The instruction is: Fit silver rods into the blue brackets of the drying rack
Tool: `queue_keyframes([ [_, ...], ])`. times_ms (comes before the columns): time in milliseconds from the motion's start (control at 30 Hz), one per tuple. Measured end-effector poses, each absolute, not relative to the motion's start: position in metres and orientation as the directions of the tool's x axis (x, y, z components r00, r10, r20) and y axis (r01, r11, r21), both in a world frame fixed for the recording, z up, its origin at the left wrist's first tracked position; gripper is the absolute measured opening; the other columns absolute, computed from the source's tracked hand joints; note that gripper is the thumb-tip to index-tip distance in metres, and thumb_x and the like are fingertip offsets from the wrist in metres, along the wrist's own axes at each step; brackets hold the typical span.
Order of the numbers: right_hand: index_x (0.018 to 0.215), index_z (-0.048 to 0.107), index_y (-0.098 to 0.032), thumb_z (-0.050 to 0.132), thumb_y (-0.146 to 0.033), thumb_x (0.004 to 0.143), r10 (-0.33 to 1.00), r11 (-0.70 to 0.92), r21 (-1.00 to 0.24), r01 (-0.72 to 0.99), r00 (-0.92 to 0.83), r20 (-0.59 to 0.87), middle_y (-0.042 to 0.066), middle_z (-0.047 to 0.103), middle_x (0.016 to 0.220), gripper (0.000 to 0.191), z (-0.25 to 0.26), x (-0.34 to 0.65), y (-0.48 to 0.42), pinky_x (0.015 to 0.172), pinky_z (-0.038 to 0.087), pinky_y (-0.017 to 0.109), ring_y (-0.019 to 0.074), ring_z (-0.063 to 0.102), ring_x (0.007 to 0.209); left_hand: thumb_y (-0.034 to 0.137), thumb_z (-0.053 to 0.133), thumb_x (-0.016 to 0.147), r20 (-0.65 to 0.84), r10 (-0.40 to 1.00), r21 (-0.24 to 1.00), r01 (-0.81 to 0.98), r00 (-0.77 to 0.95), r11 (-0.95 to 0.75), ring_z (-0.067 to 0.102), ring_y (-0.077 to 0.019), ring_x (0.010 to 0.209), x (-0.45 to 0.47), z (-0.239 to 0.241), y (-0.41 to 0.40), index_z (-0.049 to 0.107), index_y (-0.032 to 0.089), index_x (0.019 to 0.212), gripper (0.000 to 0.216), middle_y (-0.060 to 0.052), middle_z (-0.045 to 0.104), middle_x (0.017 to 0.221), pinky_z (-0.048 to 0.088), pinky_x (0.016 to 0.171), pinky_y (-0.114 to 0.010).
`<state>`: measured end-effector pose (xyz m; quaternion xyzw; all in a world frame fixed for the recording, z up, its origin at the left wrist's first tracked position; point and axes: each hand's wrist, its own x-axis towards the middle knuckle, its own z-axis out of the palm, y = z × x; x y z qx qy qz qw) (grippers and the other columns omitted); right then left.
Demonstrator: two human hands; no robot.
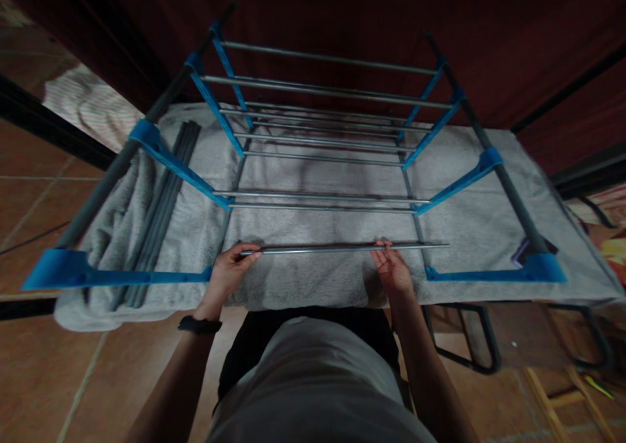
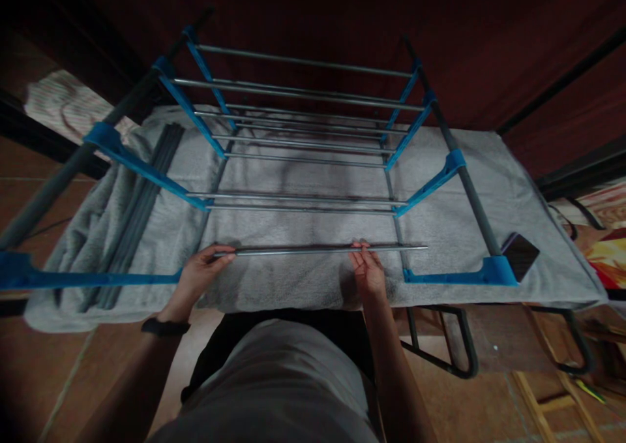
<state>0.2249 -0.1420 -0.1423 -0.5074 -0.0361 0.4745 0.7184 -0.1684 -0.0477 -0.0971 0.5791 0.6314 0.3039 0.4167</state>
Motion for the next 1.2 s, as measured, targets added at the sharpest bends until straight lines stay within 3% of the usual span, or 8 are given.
queue_keyframes([
  [267, 0.087, 0.071, -0.023, 0.084, -0.025, 0.079, 0.706, 0.039, -0.736, -0.675, 0.540, -0.458, 0.003, 0.079, 0.100, 0.015, -0.140, 0.225, -0.141, 0.110, 0.054, 0.042, 0.0194, 0.074, 0.112, 0.057, 0.079, 0.066, -0.321, 0.945, 0.893, 0.313, -0.062, 0.324, 0.044, -0.0105, 0.048, -0.163, -0.094, -0.045, 0.069, 0.019, 0.081, 0.042, 0.004, 0.053, 0.056, 0.032, 0.047, -0.023],
  [567, 0.092, 0.071, -0.024, 0.085, -0.030, 0.078, 0.727, 0.019, -0.750, -0.661, 0.524, -0.444, 0.002, 0.079, 0.100, 0.021, -0.142, 0.226, -0.142, 0.108, 0.054, 0.040, 0.0183, 0.073, 0.111, 0.062, 0.069, 0.077, -0.290, 0.957, 0.864, 0.427, -0.013, 0.268, 0.037, -0.0110, 0.047, -0.156, -0.085, -0.045, 0.059, 0.021, 0.061, 0.044, 0.006, 0.040, 0.046, 0.030, 0.049, -0.025],
  [733, 0.089, 0.071, -0.023, 0.084, -0.026, 0.078, 0.714, 0.036, -0.738, -0.674, 0.534, -0.453, 0.002, 0.080, 0.099, 0.017, -0.141, 0.224, -0.141, 0.108, 0.054, 0.040, 0.0182, 0.074, 0.107, 0.064, 0.065, 0.081, -0.296, 0.954, 0.853, 0.460, 0.037, 0.247, 0.040, -0.0114, 0.047, -0.156, -0.090, -0.045, 0.050, 0.022, 0.054, 0.052, 0.004, 0.044, 0.047, 0.031, 0.049, -0.026],
  [900, 0.088, 0.072, -0.024, 0.083, -0.027, 0.080, 0.724, 0.023, -0.742, -0.669, 0.523, -0.449, 0.001, 0.080, 0.098, 0.014, -0.140, 0.225, -0.141, 0.106, 0.055, 0.042, 0.0187, 0.075, 0.106, 0.064, 0.066, 0.081, -0.330, 0.942, 0.870, 0.409, 0.064, 0.277, 0.041, -0.0112, 0.048, -0.155, -0.092, -0.047, 0.055, 0.021, 0.060, 0.048, 0.003, 0.048, 0.050, 0.031, 0.049, -0.025],
  [1033, 0.087, 0.072, -0.025, 0.085, -0.028, 0.079, 0.734, 0.019, -0.745, -0.667, 0.515, -0.443, 0.001, 0.080, 0.095, 0.016, -0.140, 0.225, -0.141, 0.105, 0.056, 0.041, 0.0183, 0.075, 0.104, 0.061, 0.076, 0.072, -0.346, 0.937, 0.895, 0.314, 0.044, 0.316, 0.044, -0.0115, 0.050, -0.158, -0.094, -0.049, 0.064, 0.021, 0.078, 0.042, 0.004, 0.052, 0.057, 0.032, 0.048, -0.024],
  [1200, 0.087, 0.071, -0.025, 0.085, -0.030, 0.078, 0.737, 0.022, -0.750, -0.661, 0.517, -0.435, 0.002, 0.080, 0.098, 0.017, -0.141, 0.224, -0.142, 0.103, 0.056, 0.041, 0.0185, 0.075, 0.104, 0.053, 0.082, 0.067, -0.352, 0.930, 0.892, 0.341, 0.109, 0.298, 0.043, -0.0117, 0.050, -0.167, -0.098, -0.051, 0.070, 0.021, 0.093, 0.043, 0.006, 0.050, 0.057, 0.030, 0.049, -0.024],
])
